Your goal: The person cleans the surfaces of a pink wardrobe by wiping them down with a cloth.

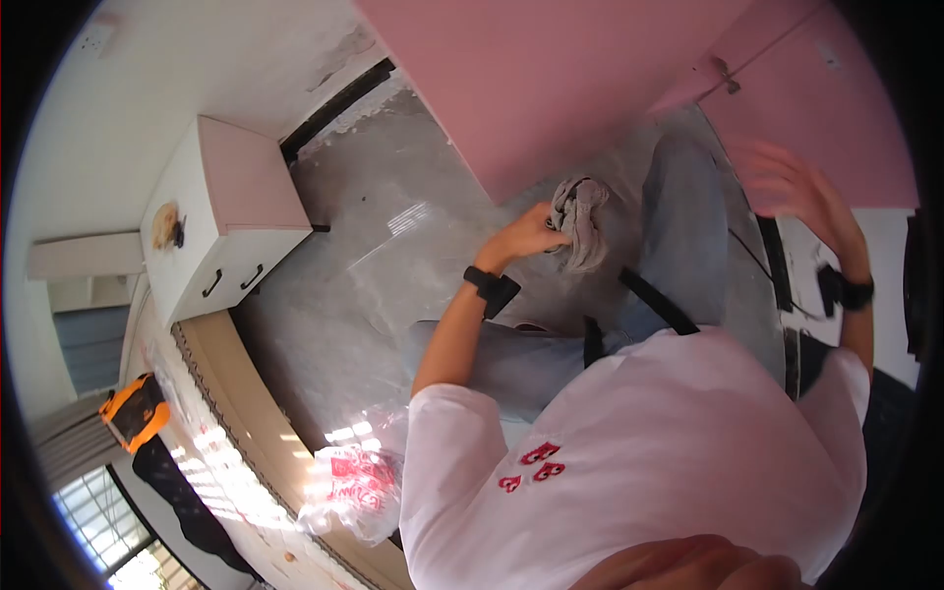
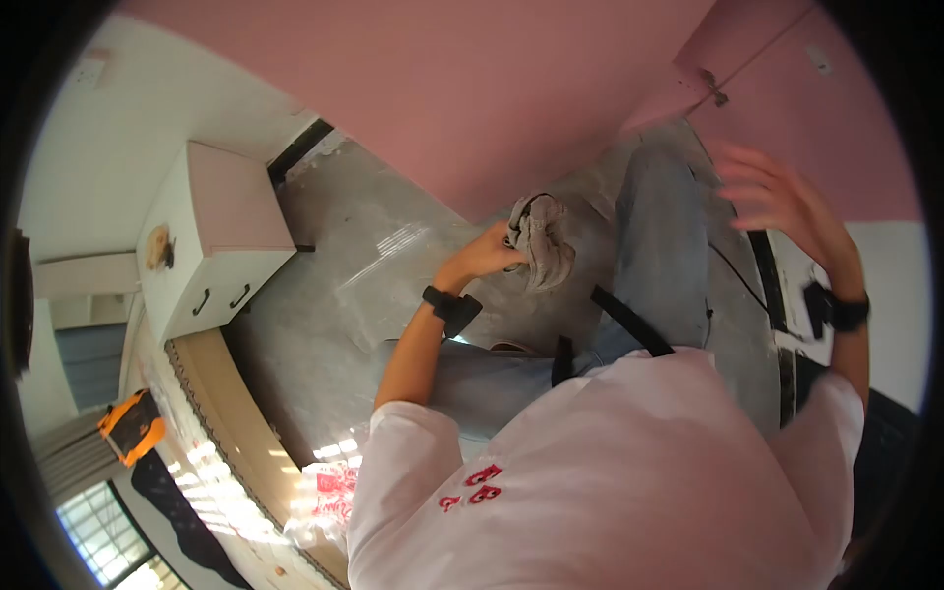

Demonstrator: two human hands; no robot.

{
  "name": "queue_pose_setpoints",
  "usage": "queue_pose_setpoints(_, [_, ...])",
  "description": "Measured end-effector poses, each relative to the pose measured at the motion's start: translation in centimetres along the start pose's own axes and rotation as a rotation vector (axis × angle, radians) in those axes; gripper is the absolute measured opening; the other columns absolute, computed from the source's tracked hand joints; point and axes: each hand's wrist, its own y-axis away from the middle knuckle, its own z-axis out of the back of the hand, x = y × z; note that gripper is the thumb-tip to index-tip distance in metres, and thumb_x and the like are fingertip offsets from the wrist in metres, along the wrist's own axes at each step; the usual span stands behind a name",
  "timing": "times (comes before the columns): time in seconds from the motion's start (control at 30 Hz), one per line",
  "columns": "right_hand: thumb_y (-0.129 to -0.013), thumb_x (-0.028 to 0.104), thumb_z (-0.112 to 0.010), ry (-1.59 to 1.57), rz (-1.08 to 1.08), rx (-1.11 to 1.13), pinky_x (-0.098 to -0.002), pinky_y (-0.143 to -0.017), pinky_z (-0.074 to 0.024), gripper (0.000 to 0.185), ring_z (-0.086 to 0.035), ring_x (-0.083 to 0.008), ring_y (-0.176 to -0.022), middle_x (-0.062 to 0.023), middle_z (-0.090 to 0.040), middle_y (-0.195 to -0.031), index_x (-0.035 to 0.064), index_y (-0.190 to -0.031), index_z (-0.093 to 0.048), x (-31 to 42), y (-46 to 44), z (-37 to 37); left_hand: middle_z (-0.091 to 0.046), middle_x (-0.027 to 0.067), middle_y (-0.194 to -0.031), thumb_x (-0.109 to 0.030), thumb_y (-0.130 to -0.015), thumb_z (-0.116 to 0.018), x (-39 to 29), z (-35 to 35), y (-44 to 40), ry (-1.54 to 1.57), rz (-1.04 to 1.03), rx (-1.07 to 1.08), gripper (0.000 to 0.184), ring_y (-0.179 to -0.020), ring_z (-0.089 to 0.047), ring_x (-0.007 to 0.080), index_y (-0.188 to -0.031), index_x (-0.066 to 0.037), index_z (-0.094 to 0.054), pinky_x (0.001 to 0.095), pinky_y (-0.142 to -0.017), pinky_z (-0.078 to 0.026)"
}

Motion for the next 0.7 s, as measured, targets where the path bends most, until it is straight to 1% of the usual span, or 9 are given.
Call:
queue_pose_setpoints(0.07, [-0.110,0.055,-0.037,-0.041,-0.003,-0.311,-0.0488,-0.100,-0.0557,0.070,-0.056,-0.0285,-0.132,-0.0155,-0.046,-0.157,0.0050,-0.159,-0.036,-0.9,10.0,2.2,-0.072,0.0064,-0.114,-0.022,-0.087,-0.078,3.1,-0.3,-0.1,-0.029,-0.009,0.066,0.050,-0.100,-0.066,0.0167,-0.131,-0.003,-0.065,0.0350,-0.088,-0.055])
queue_pose_setpoints(0.13, [-0.110,0.055,-0.037,-0.094,0.008,-0.395,-0.0520,-0.090,-0.0619,0.070,-0.060,-0.0323,-0.126,-0.0188,-0.052,-0.148,0.0060,-0.160,-0.032,1.2,16.4,-1.4,-0.072,0.0063,-0.112,-0.021,-0.086,-0.078,5.7,0.1,-1.0,-0.096,-0.035,0.109,0.048,-0.097,-0.066,0.0165,-0.129,-0.003,-0.066,0.0345,-0.086,-0.055])
queue_pose_setpoints(0.23, [-0.109,0.055,-0.040,-0.183,0.178,-0.422,-0.0627,-0.084,-0.0628,0.072,-0.063,-0.0402,-0.119,-0.0226,-0.055,-0.139,0.0048,-0.159,-0.029,2.3,21.4,-5.4,-0.073,0.0064,-0.105,-0.017,-0.085,-0.076,8.5,-0.5,-0.5,-0.013,-0.123,0.069,0.045,-0.091,-0.065,0.0159,-0.126,-0.003,-0.067,0.0332,-0.083,-0.055])
queue_pose_setpoints(0.33, [-0.107,0.057,-0.044,-0.418,0.298,-0.403,-0.0727,-0.081,-0.0595,0.075,-0.065,-0.0472,-0.111,-0.0248,-0.056,-0.134,0.0026,-0.156,-0.030,3.3,18.2,-9.5,-0.073,0.0073,-0.104,-0.015,-0.084,-0.075,7.6,0.2,-2.1,-0.088,-0.038,0.191,0.043,-0.090,-0.065,0.0160,-0.124,-0.003,-0.067,0.0325,-0.083,-0.054])
queue_pose_setpoints(0.37, [-0.105,0.060,-0.046,-0.450,0.226,-0.358,-0.0719,-0.078,-0.0601,0.076,-0.065,-0.0511,-0.106,-0.0252,-0.059,-0.129,0.0015,-0.153,-0.034,3.9,15.4,-11.5,-0.073,0.0071,-0.102,-0.015,-0.084,-0.074,6.9,-0.1,-2.3,-0.016,-0.137,0.194,0.041,-0.089,-0.064,0.0156,-0.123,-0.002,-0.068,0.0326,-0.081,-0.053])
queue_pose_setpoints(0.47, [-0.105,0.055,-0.052,-0.078,-0.127,0.047,-0.0512,-0.094,-0.0589,0.070,-0.068,-0.0351,-0.112,-0.0210,-0.063,-0.127,-0.0013,-0.146,-0.047,6.4,6.5,-15.2,-0.073,0.0068,-0.102,-0.015,-0.084,-0.074,4.0,-0.7,-3.6,-0.009,-0.266,0.245,0.040,-0.089,-0.064,0.0154,-0.121,-0.002,-0.068,0.0329,-0.081,-0.053])
queue_pose_setpoints(0.53, [-0.105,0.051,-0.055,0.106,-0.304,-0.024,-0.0442,-0.098,-0.0575,0.066,-0.065,-0.0286,-0.117,-0.0178,-0.062,-0.131,0.0011,-0.149,-0.047,5.2,1.9,-15.7,-0.075,0.0076,-0.104,-0.015,-0.083,-0.074,2.2,-0.4,-4.9,-0.029,-0.222,0.282,0.041,-0.092,-0.067,0.0173,-0.121,0.000,-0.068,0.0342,-0.084,-0.054])
queue_pose_setpoints(0.6, [-0.105,0.047,-0.057,0.244,-0.398,-0.106,-0.0403,-0.099,-0.0566,0.065,-0.060,-0.0230,-0.124,-0.0148,-0.057,-0.139,0.0043,-0.153,-0.043,1.7,-1.5,-15.0,-0.075,0.0090,-0.104,-0.015,-0.082,-0.075,1.8,-1.0,-5.0,-0.039,-0.270,0.214,0.040,-0.093,-0.068,0.0191,-0.119,0.000,-0.068,0.0358,-0.085,-0.055])
queue_pose_setpoints(0.7, [-0.099,0.056,-0.064,0.331,-0.514,-0.035,-0.0454,-0.105,-0.0525,0.086,-0.046,-0.0278,-0.140,-0.0170,-0.044,-0.152,0.0083,-0.161,-0.030,-4.0,-6.5,-13.0,-0.076,0.0119,-0.104,-0.014,-0.081,-0.076,1.8,-2.0,-5.4,-0.129,-0.304,0.018,0.038,-0.095,-0.071,0.0230,-0.116,0.001,-0.068,0.0388,-0.086,-0.055])
